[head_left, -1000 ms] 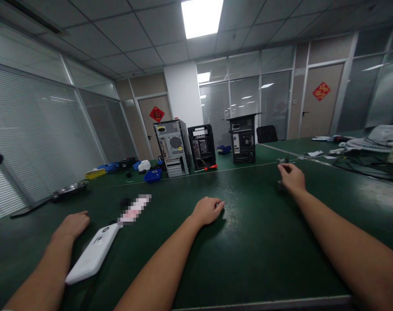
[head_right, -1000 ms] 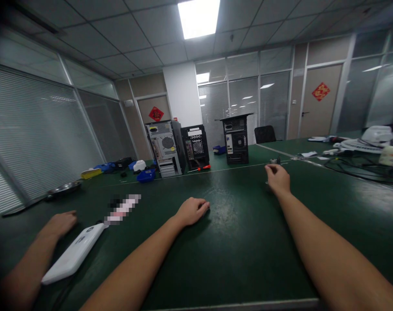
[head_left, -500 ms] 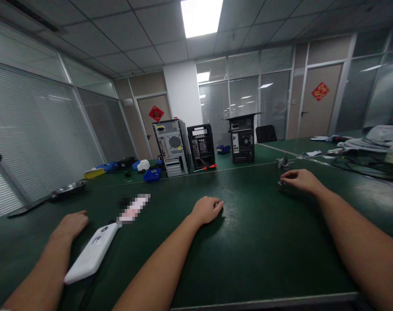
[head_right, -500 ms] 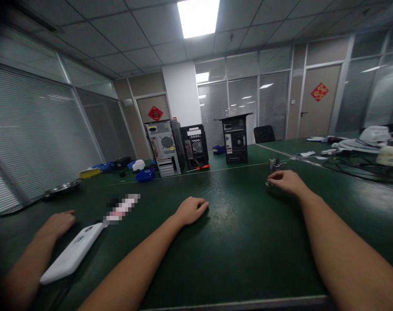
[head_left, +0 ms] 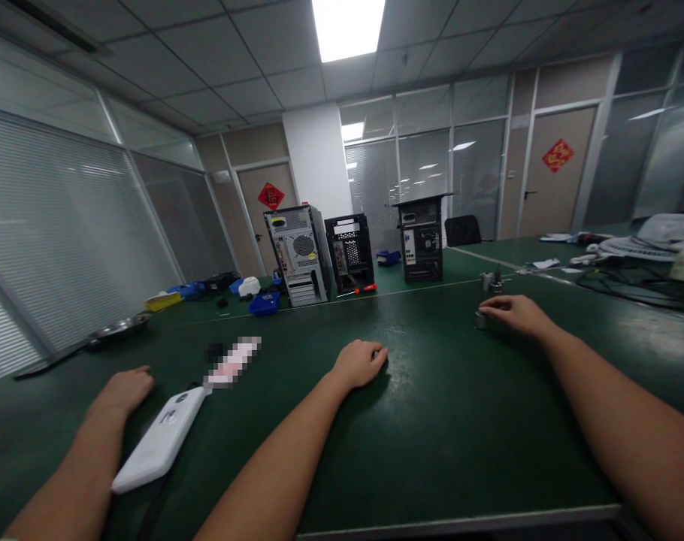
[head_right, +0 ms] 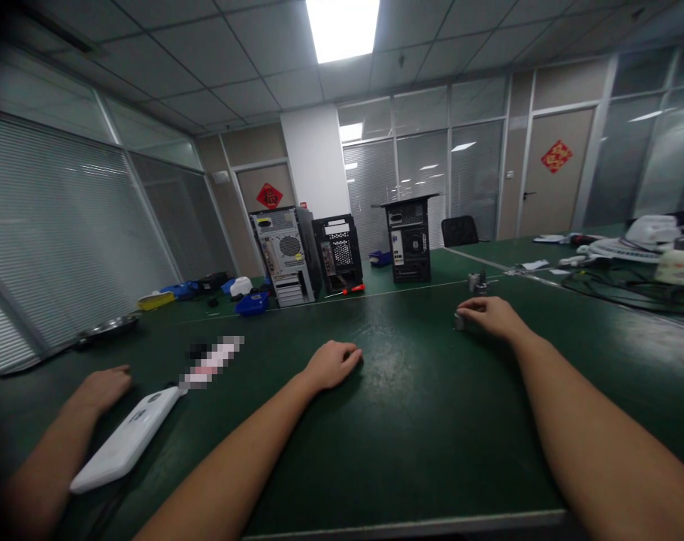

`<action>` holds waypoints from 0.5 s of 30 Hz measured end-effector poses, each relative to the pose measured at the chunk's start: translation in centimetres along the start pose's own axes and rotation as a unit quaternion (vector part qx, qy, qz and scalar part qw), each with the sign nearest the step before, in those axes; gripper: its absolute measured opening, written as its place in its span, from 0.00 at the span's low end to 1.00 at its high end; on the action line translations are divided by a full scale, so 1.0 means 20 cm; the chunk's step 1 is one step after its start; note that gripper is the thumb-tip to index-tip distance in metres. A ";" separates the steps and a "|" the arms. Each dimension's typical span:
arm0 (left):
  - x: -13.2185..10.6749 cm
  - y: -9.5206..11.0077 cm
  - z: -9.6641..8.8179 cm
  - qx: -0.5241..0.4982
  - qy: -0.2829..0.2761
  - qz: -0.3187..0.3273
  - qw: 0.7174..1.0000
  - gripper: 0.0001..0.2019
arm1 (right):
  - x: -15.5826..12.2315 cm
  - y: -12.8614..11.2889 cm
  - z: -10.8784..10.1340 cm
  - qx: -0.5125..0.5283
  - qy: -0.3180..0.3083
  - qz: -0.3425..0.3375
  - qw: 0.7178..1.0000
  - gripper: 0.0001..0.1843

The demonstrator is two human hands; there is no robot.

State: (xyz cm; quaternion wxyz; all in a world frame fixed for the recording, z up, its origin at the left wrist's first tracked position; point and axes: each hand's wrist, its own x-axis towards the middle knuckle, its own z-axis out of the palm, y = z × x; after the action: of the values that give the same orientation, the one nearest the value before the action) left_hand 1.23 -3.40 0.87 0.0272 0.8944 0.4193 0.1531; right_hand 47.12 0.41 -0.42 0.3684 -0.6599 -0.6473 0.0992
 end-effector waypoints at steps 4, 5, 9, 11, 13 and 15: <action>0.00 0.00 0.00 -0.004 -0.004 -0.006 1.000 0.24 | 0.01 0.01 0.02 0.002 0.005 0.003 1.000 0.24; 0.00 0.00 0.00 -0.004 -0.004 -0.005 1.000 0.24 | 0.01 0.01 0.03 0.002 0.008 0.005 1.000 0.24; 0.00 0.00 -0.01 -0.004 -0.003 -0.002 1.000 0.24 | 0.01 0.01 0.04 -0.002 0.017 0.002 1.000 0.25; -0.01 0.00 -0.01 -0.004 -0.003 -0.002 1.000 0.24 | 0.01 0.00 0.05 -0.016 0.024 -0.001 1.000 0.26; -0.01 -0.01 -0.01 -0.002 -0.002 -0.003 1.000 0.24 | 0.01 -0.01 0.06 -0.033 0.035 -0.006 0.999 0.25; 0.00 -0.01 0.00 0.001 0.000 -0.005 1.000 0.24 | 0.01 -0.01 0.06 -0.042 0.049 -0.011 0.998 0.24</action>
State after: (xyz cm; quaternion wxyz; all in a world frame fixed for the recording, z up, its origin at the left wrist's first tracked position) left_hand 1.08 -3.39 0.89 0.0266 0.8925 0.4238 0.1522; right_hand 46.16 0.95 -1.07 0.3728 -0.6717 -0.6392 0.0358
